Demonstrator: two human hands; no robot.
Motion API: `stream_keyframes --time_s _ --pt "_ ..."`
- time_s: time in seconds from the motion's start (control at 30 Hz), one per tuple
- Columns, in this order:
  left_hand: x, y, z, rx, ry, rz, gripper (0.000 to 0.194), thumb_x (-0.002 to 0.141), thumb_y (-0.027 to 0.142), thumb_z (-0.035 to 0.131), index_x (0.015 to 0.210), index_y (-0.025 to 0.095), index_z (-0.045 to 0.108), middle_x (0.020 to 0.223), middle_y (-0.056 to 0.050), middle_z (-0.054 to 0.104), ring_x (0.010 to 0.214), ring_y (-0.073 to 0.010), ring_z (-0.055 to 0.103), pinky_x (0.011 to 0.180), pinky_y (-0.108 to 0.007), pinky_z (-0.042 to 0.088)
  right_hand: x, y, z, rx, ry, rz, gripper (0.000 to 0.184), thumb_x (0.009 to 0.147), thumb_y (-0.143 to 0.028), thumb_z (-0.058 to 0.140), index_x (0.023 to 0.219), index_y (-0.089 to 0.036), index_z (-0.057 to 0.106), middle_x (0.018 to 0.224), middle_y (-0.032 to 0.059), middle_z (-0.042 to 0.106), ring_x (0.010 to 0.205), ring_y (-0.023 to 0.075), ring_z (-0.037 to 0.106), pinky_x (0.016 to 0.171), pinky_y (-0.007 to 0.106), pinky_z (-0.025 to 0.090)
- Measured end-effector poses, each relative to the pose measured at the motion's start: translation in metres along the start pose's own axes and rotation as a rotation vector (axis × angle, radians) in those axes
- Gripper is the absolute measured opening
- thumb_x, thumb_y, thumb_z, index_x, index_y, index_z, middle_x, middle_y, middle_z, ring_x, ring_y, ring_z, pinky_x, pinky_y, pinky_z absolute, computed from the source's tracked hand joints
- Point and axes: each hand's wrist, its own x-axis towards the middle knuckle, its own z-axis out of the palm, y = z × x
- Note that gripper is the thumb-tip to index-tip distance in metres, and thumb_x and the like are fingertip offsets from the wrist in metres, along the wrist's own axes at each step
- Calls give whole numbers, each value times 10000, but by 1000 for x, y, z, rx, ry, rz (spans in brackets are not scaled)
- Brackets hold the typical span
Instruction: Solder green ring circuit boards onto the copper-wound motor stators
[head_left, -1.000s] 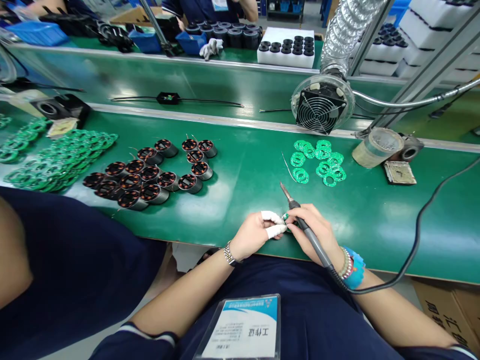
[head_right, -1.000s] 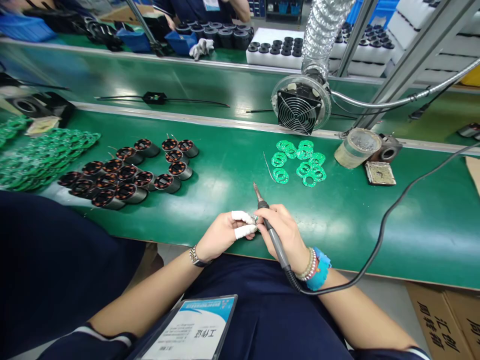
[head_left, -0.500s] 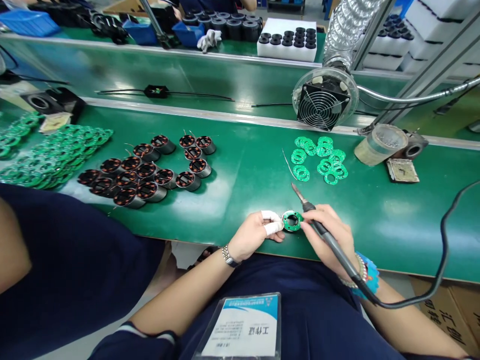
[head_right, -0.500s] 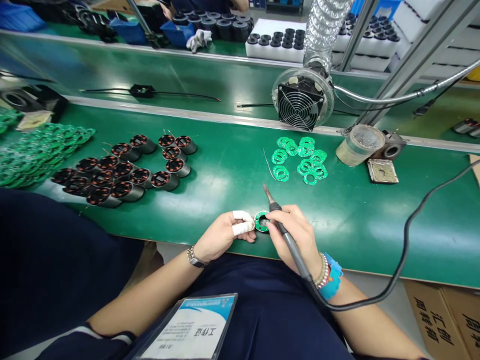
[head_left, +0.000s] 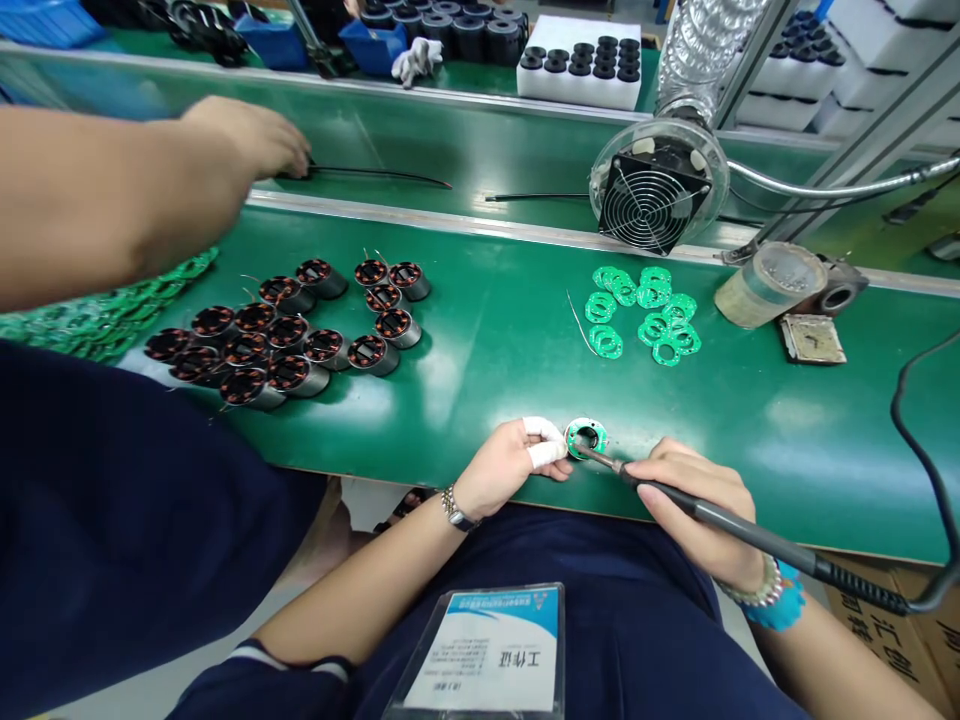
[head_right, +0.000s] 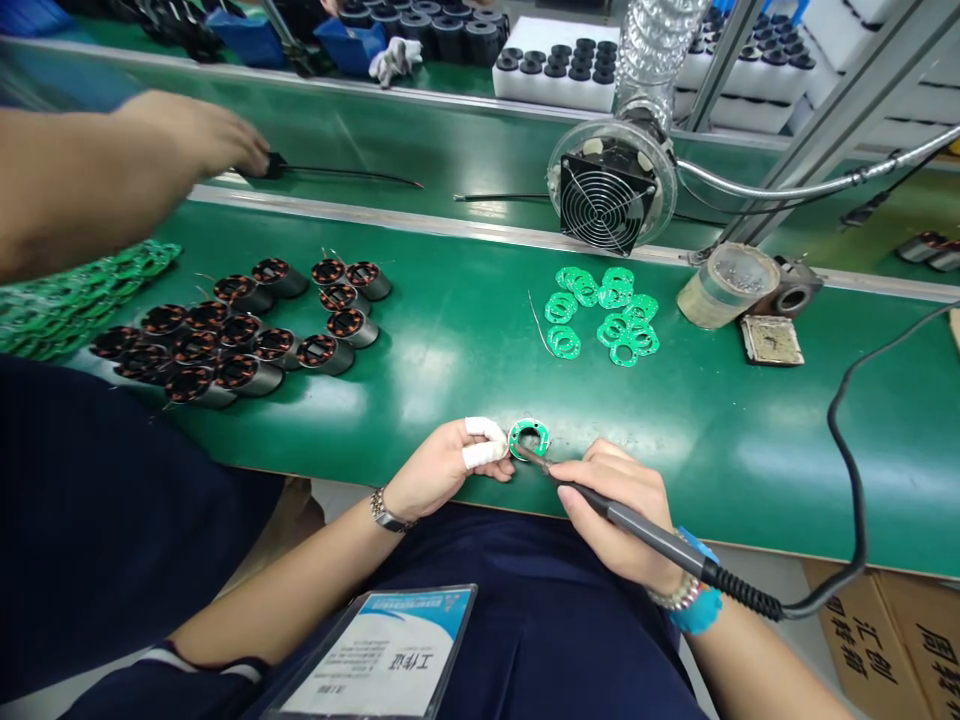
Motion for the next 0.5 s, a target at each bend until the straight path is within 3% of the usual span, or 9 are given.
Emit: stream_keyframes --time_s 0.3,0.5 --pt "0 -1 0 18 5 4 209 647 272 707 702 112 584 609 -29 653 575 -125 635 621 -254 524 3 -1 -2 -3 -28 -7 197 800 -74 550 943 -152 663 686 46 614 638 153 551 566 294 452" --pt "1 -3 1 35 6 16 223 655 291 701 704 116 572 623 -35 654 586 -131 632 629 -260 516 -2 0 -17 -28 52 17 222 793 -81 570 962 -188 665 748 38 641 663 153 566 589 294 460"
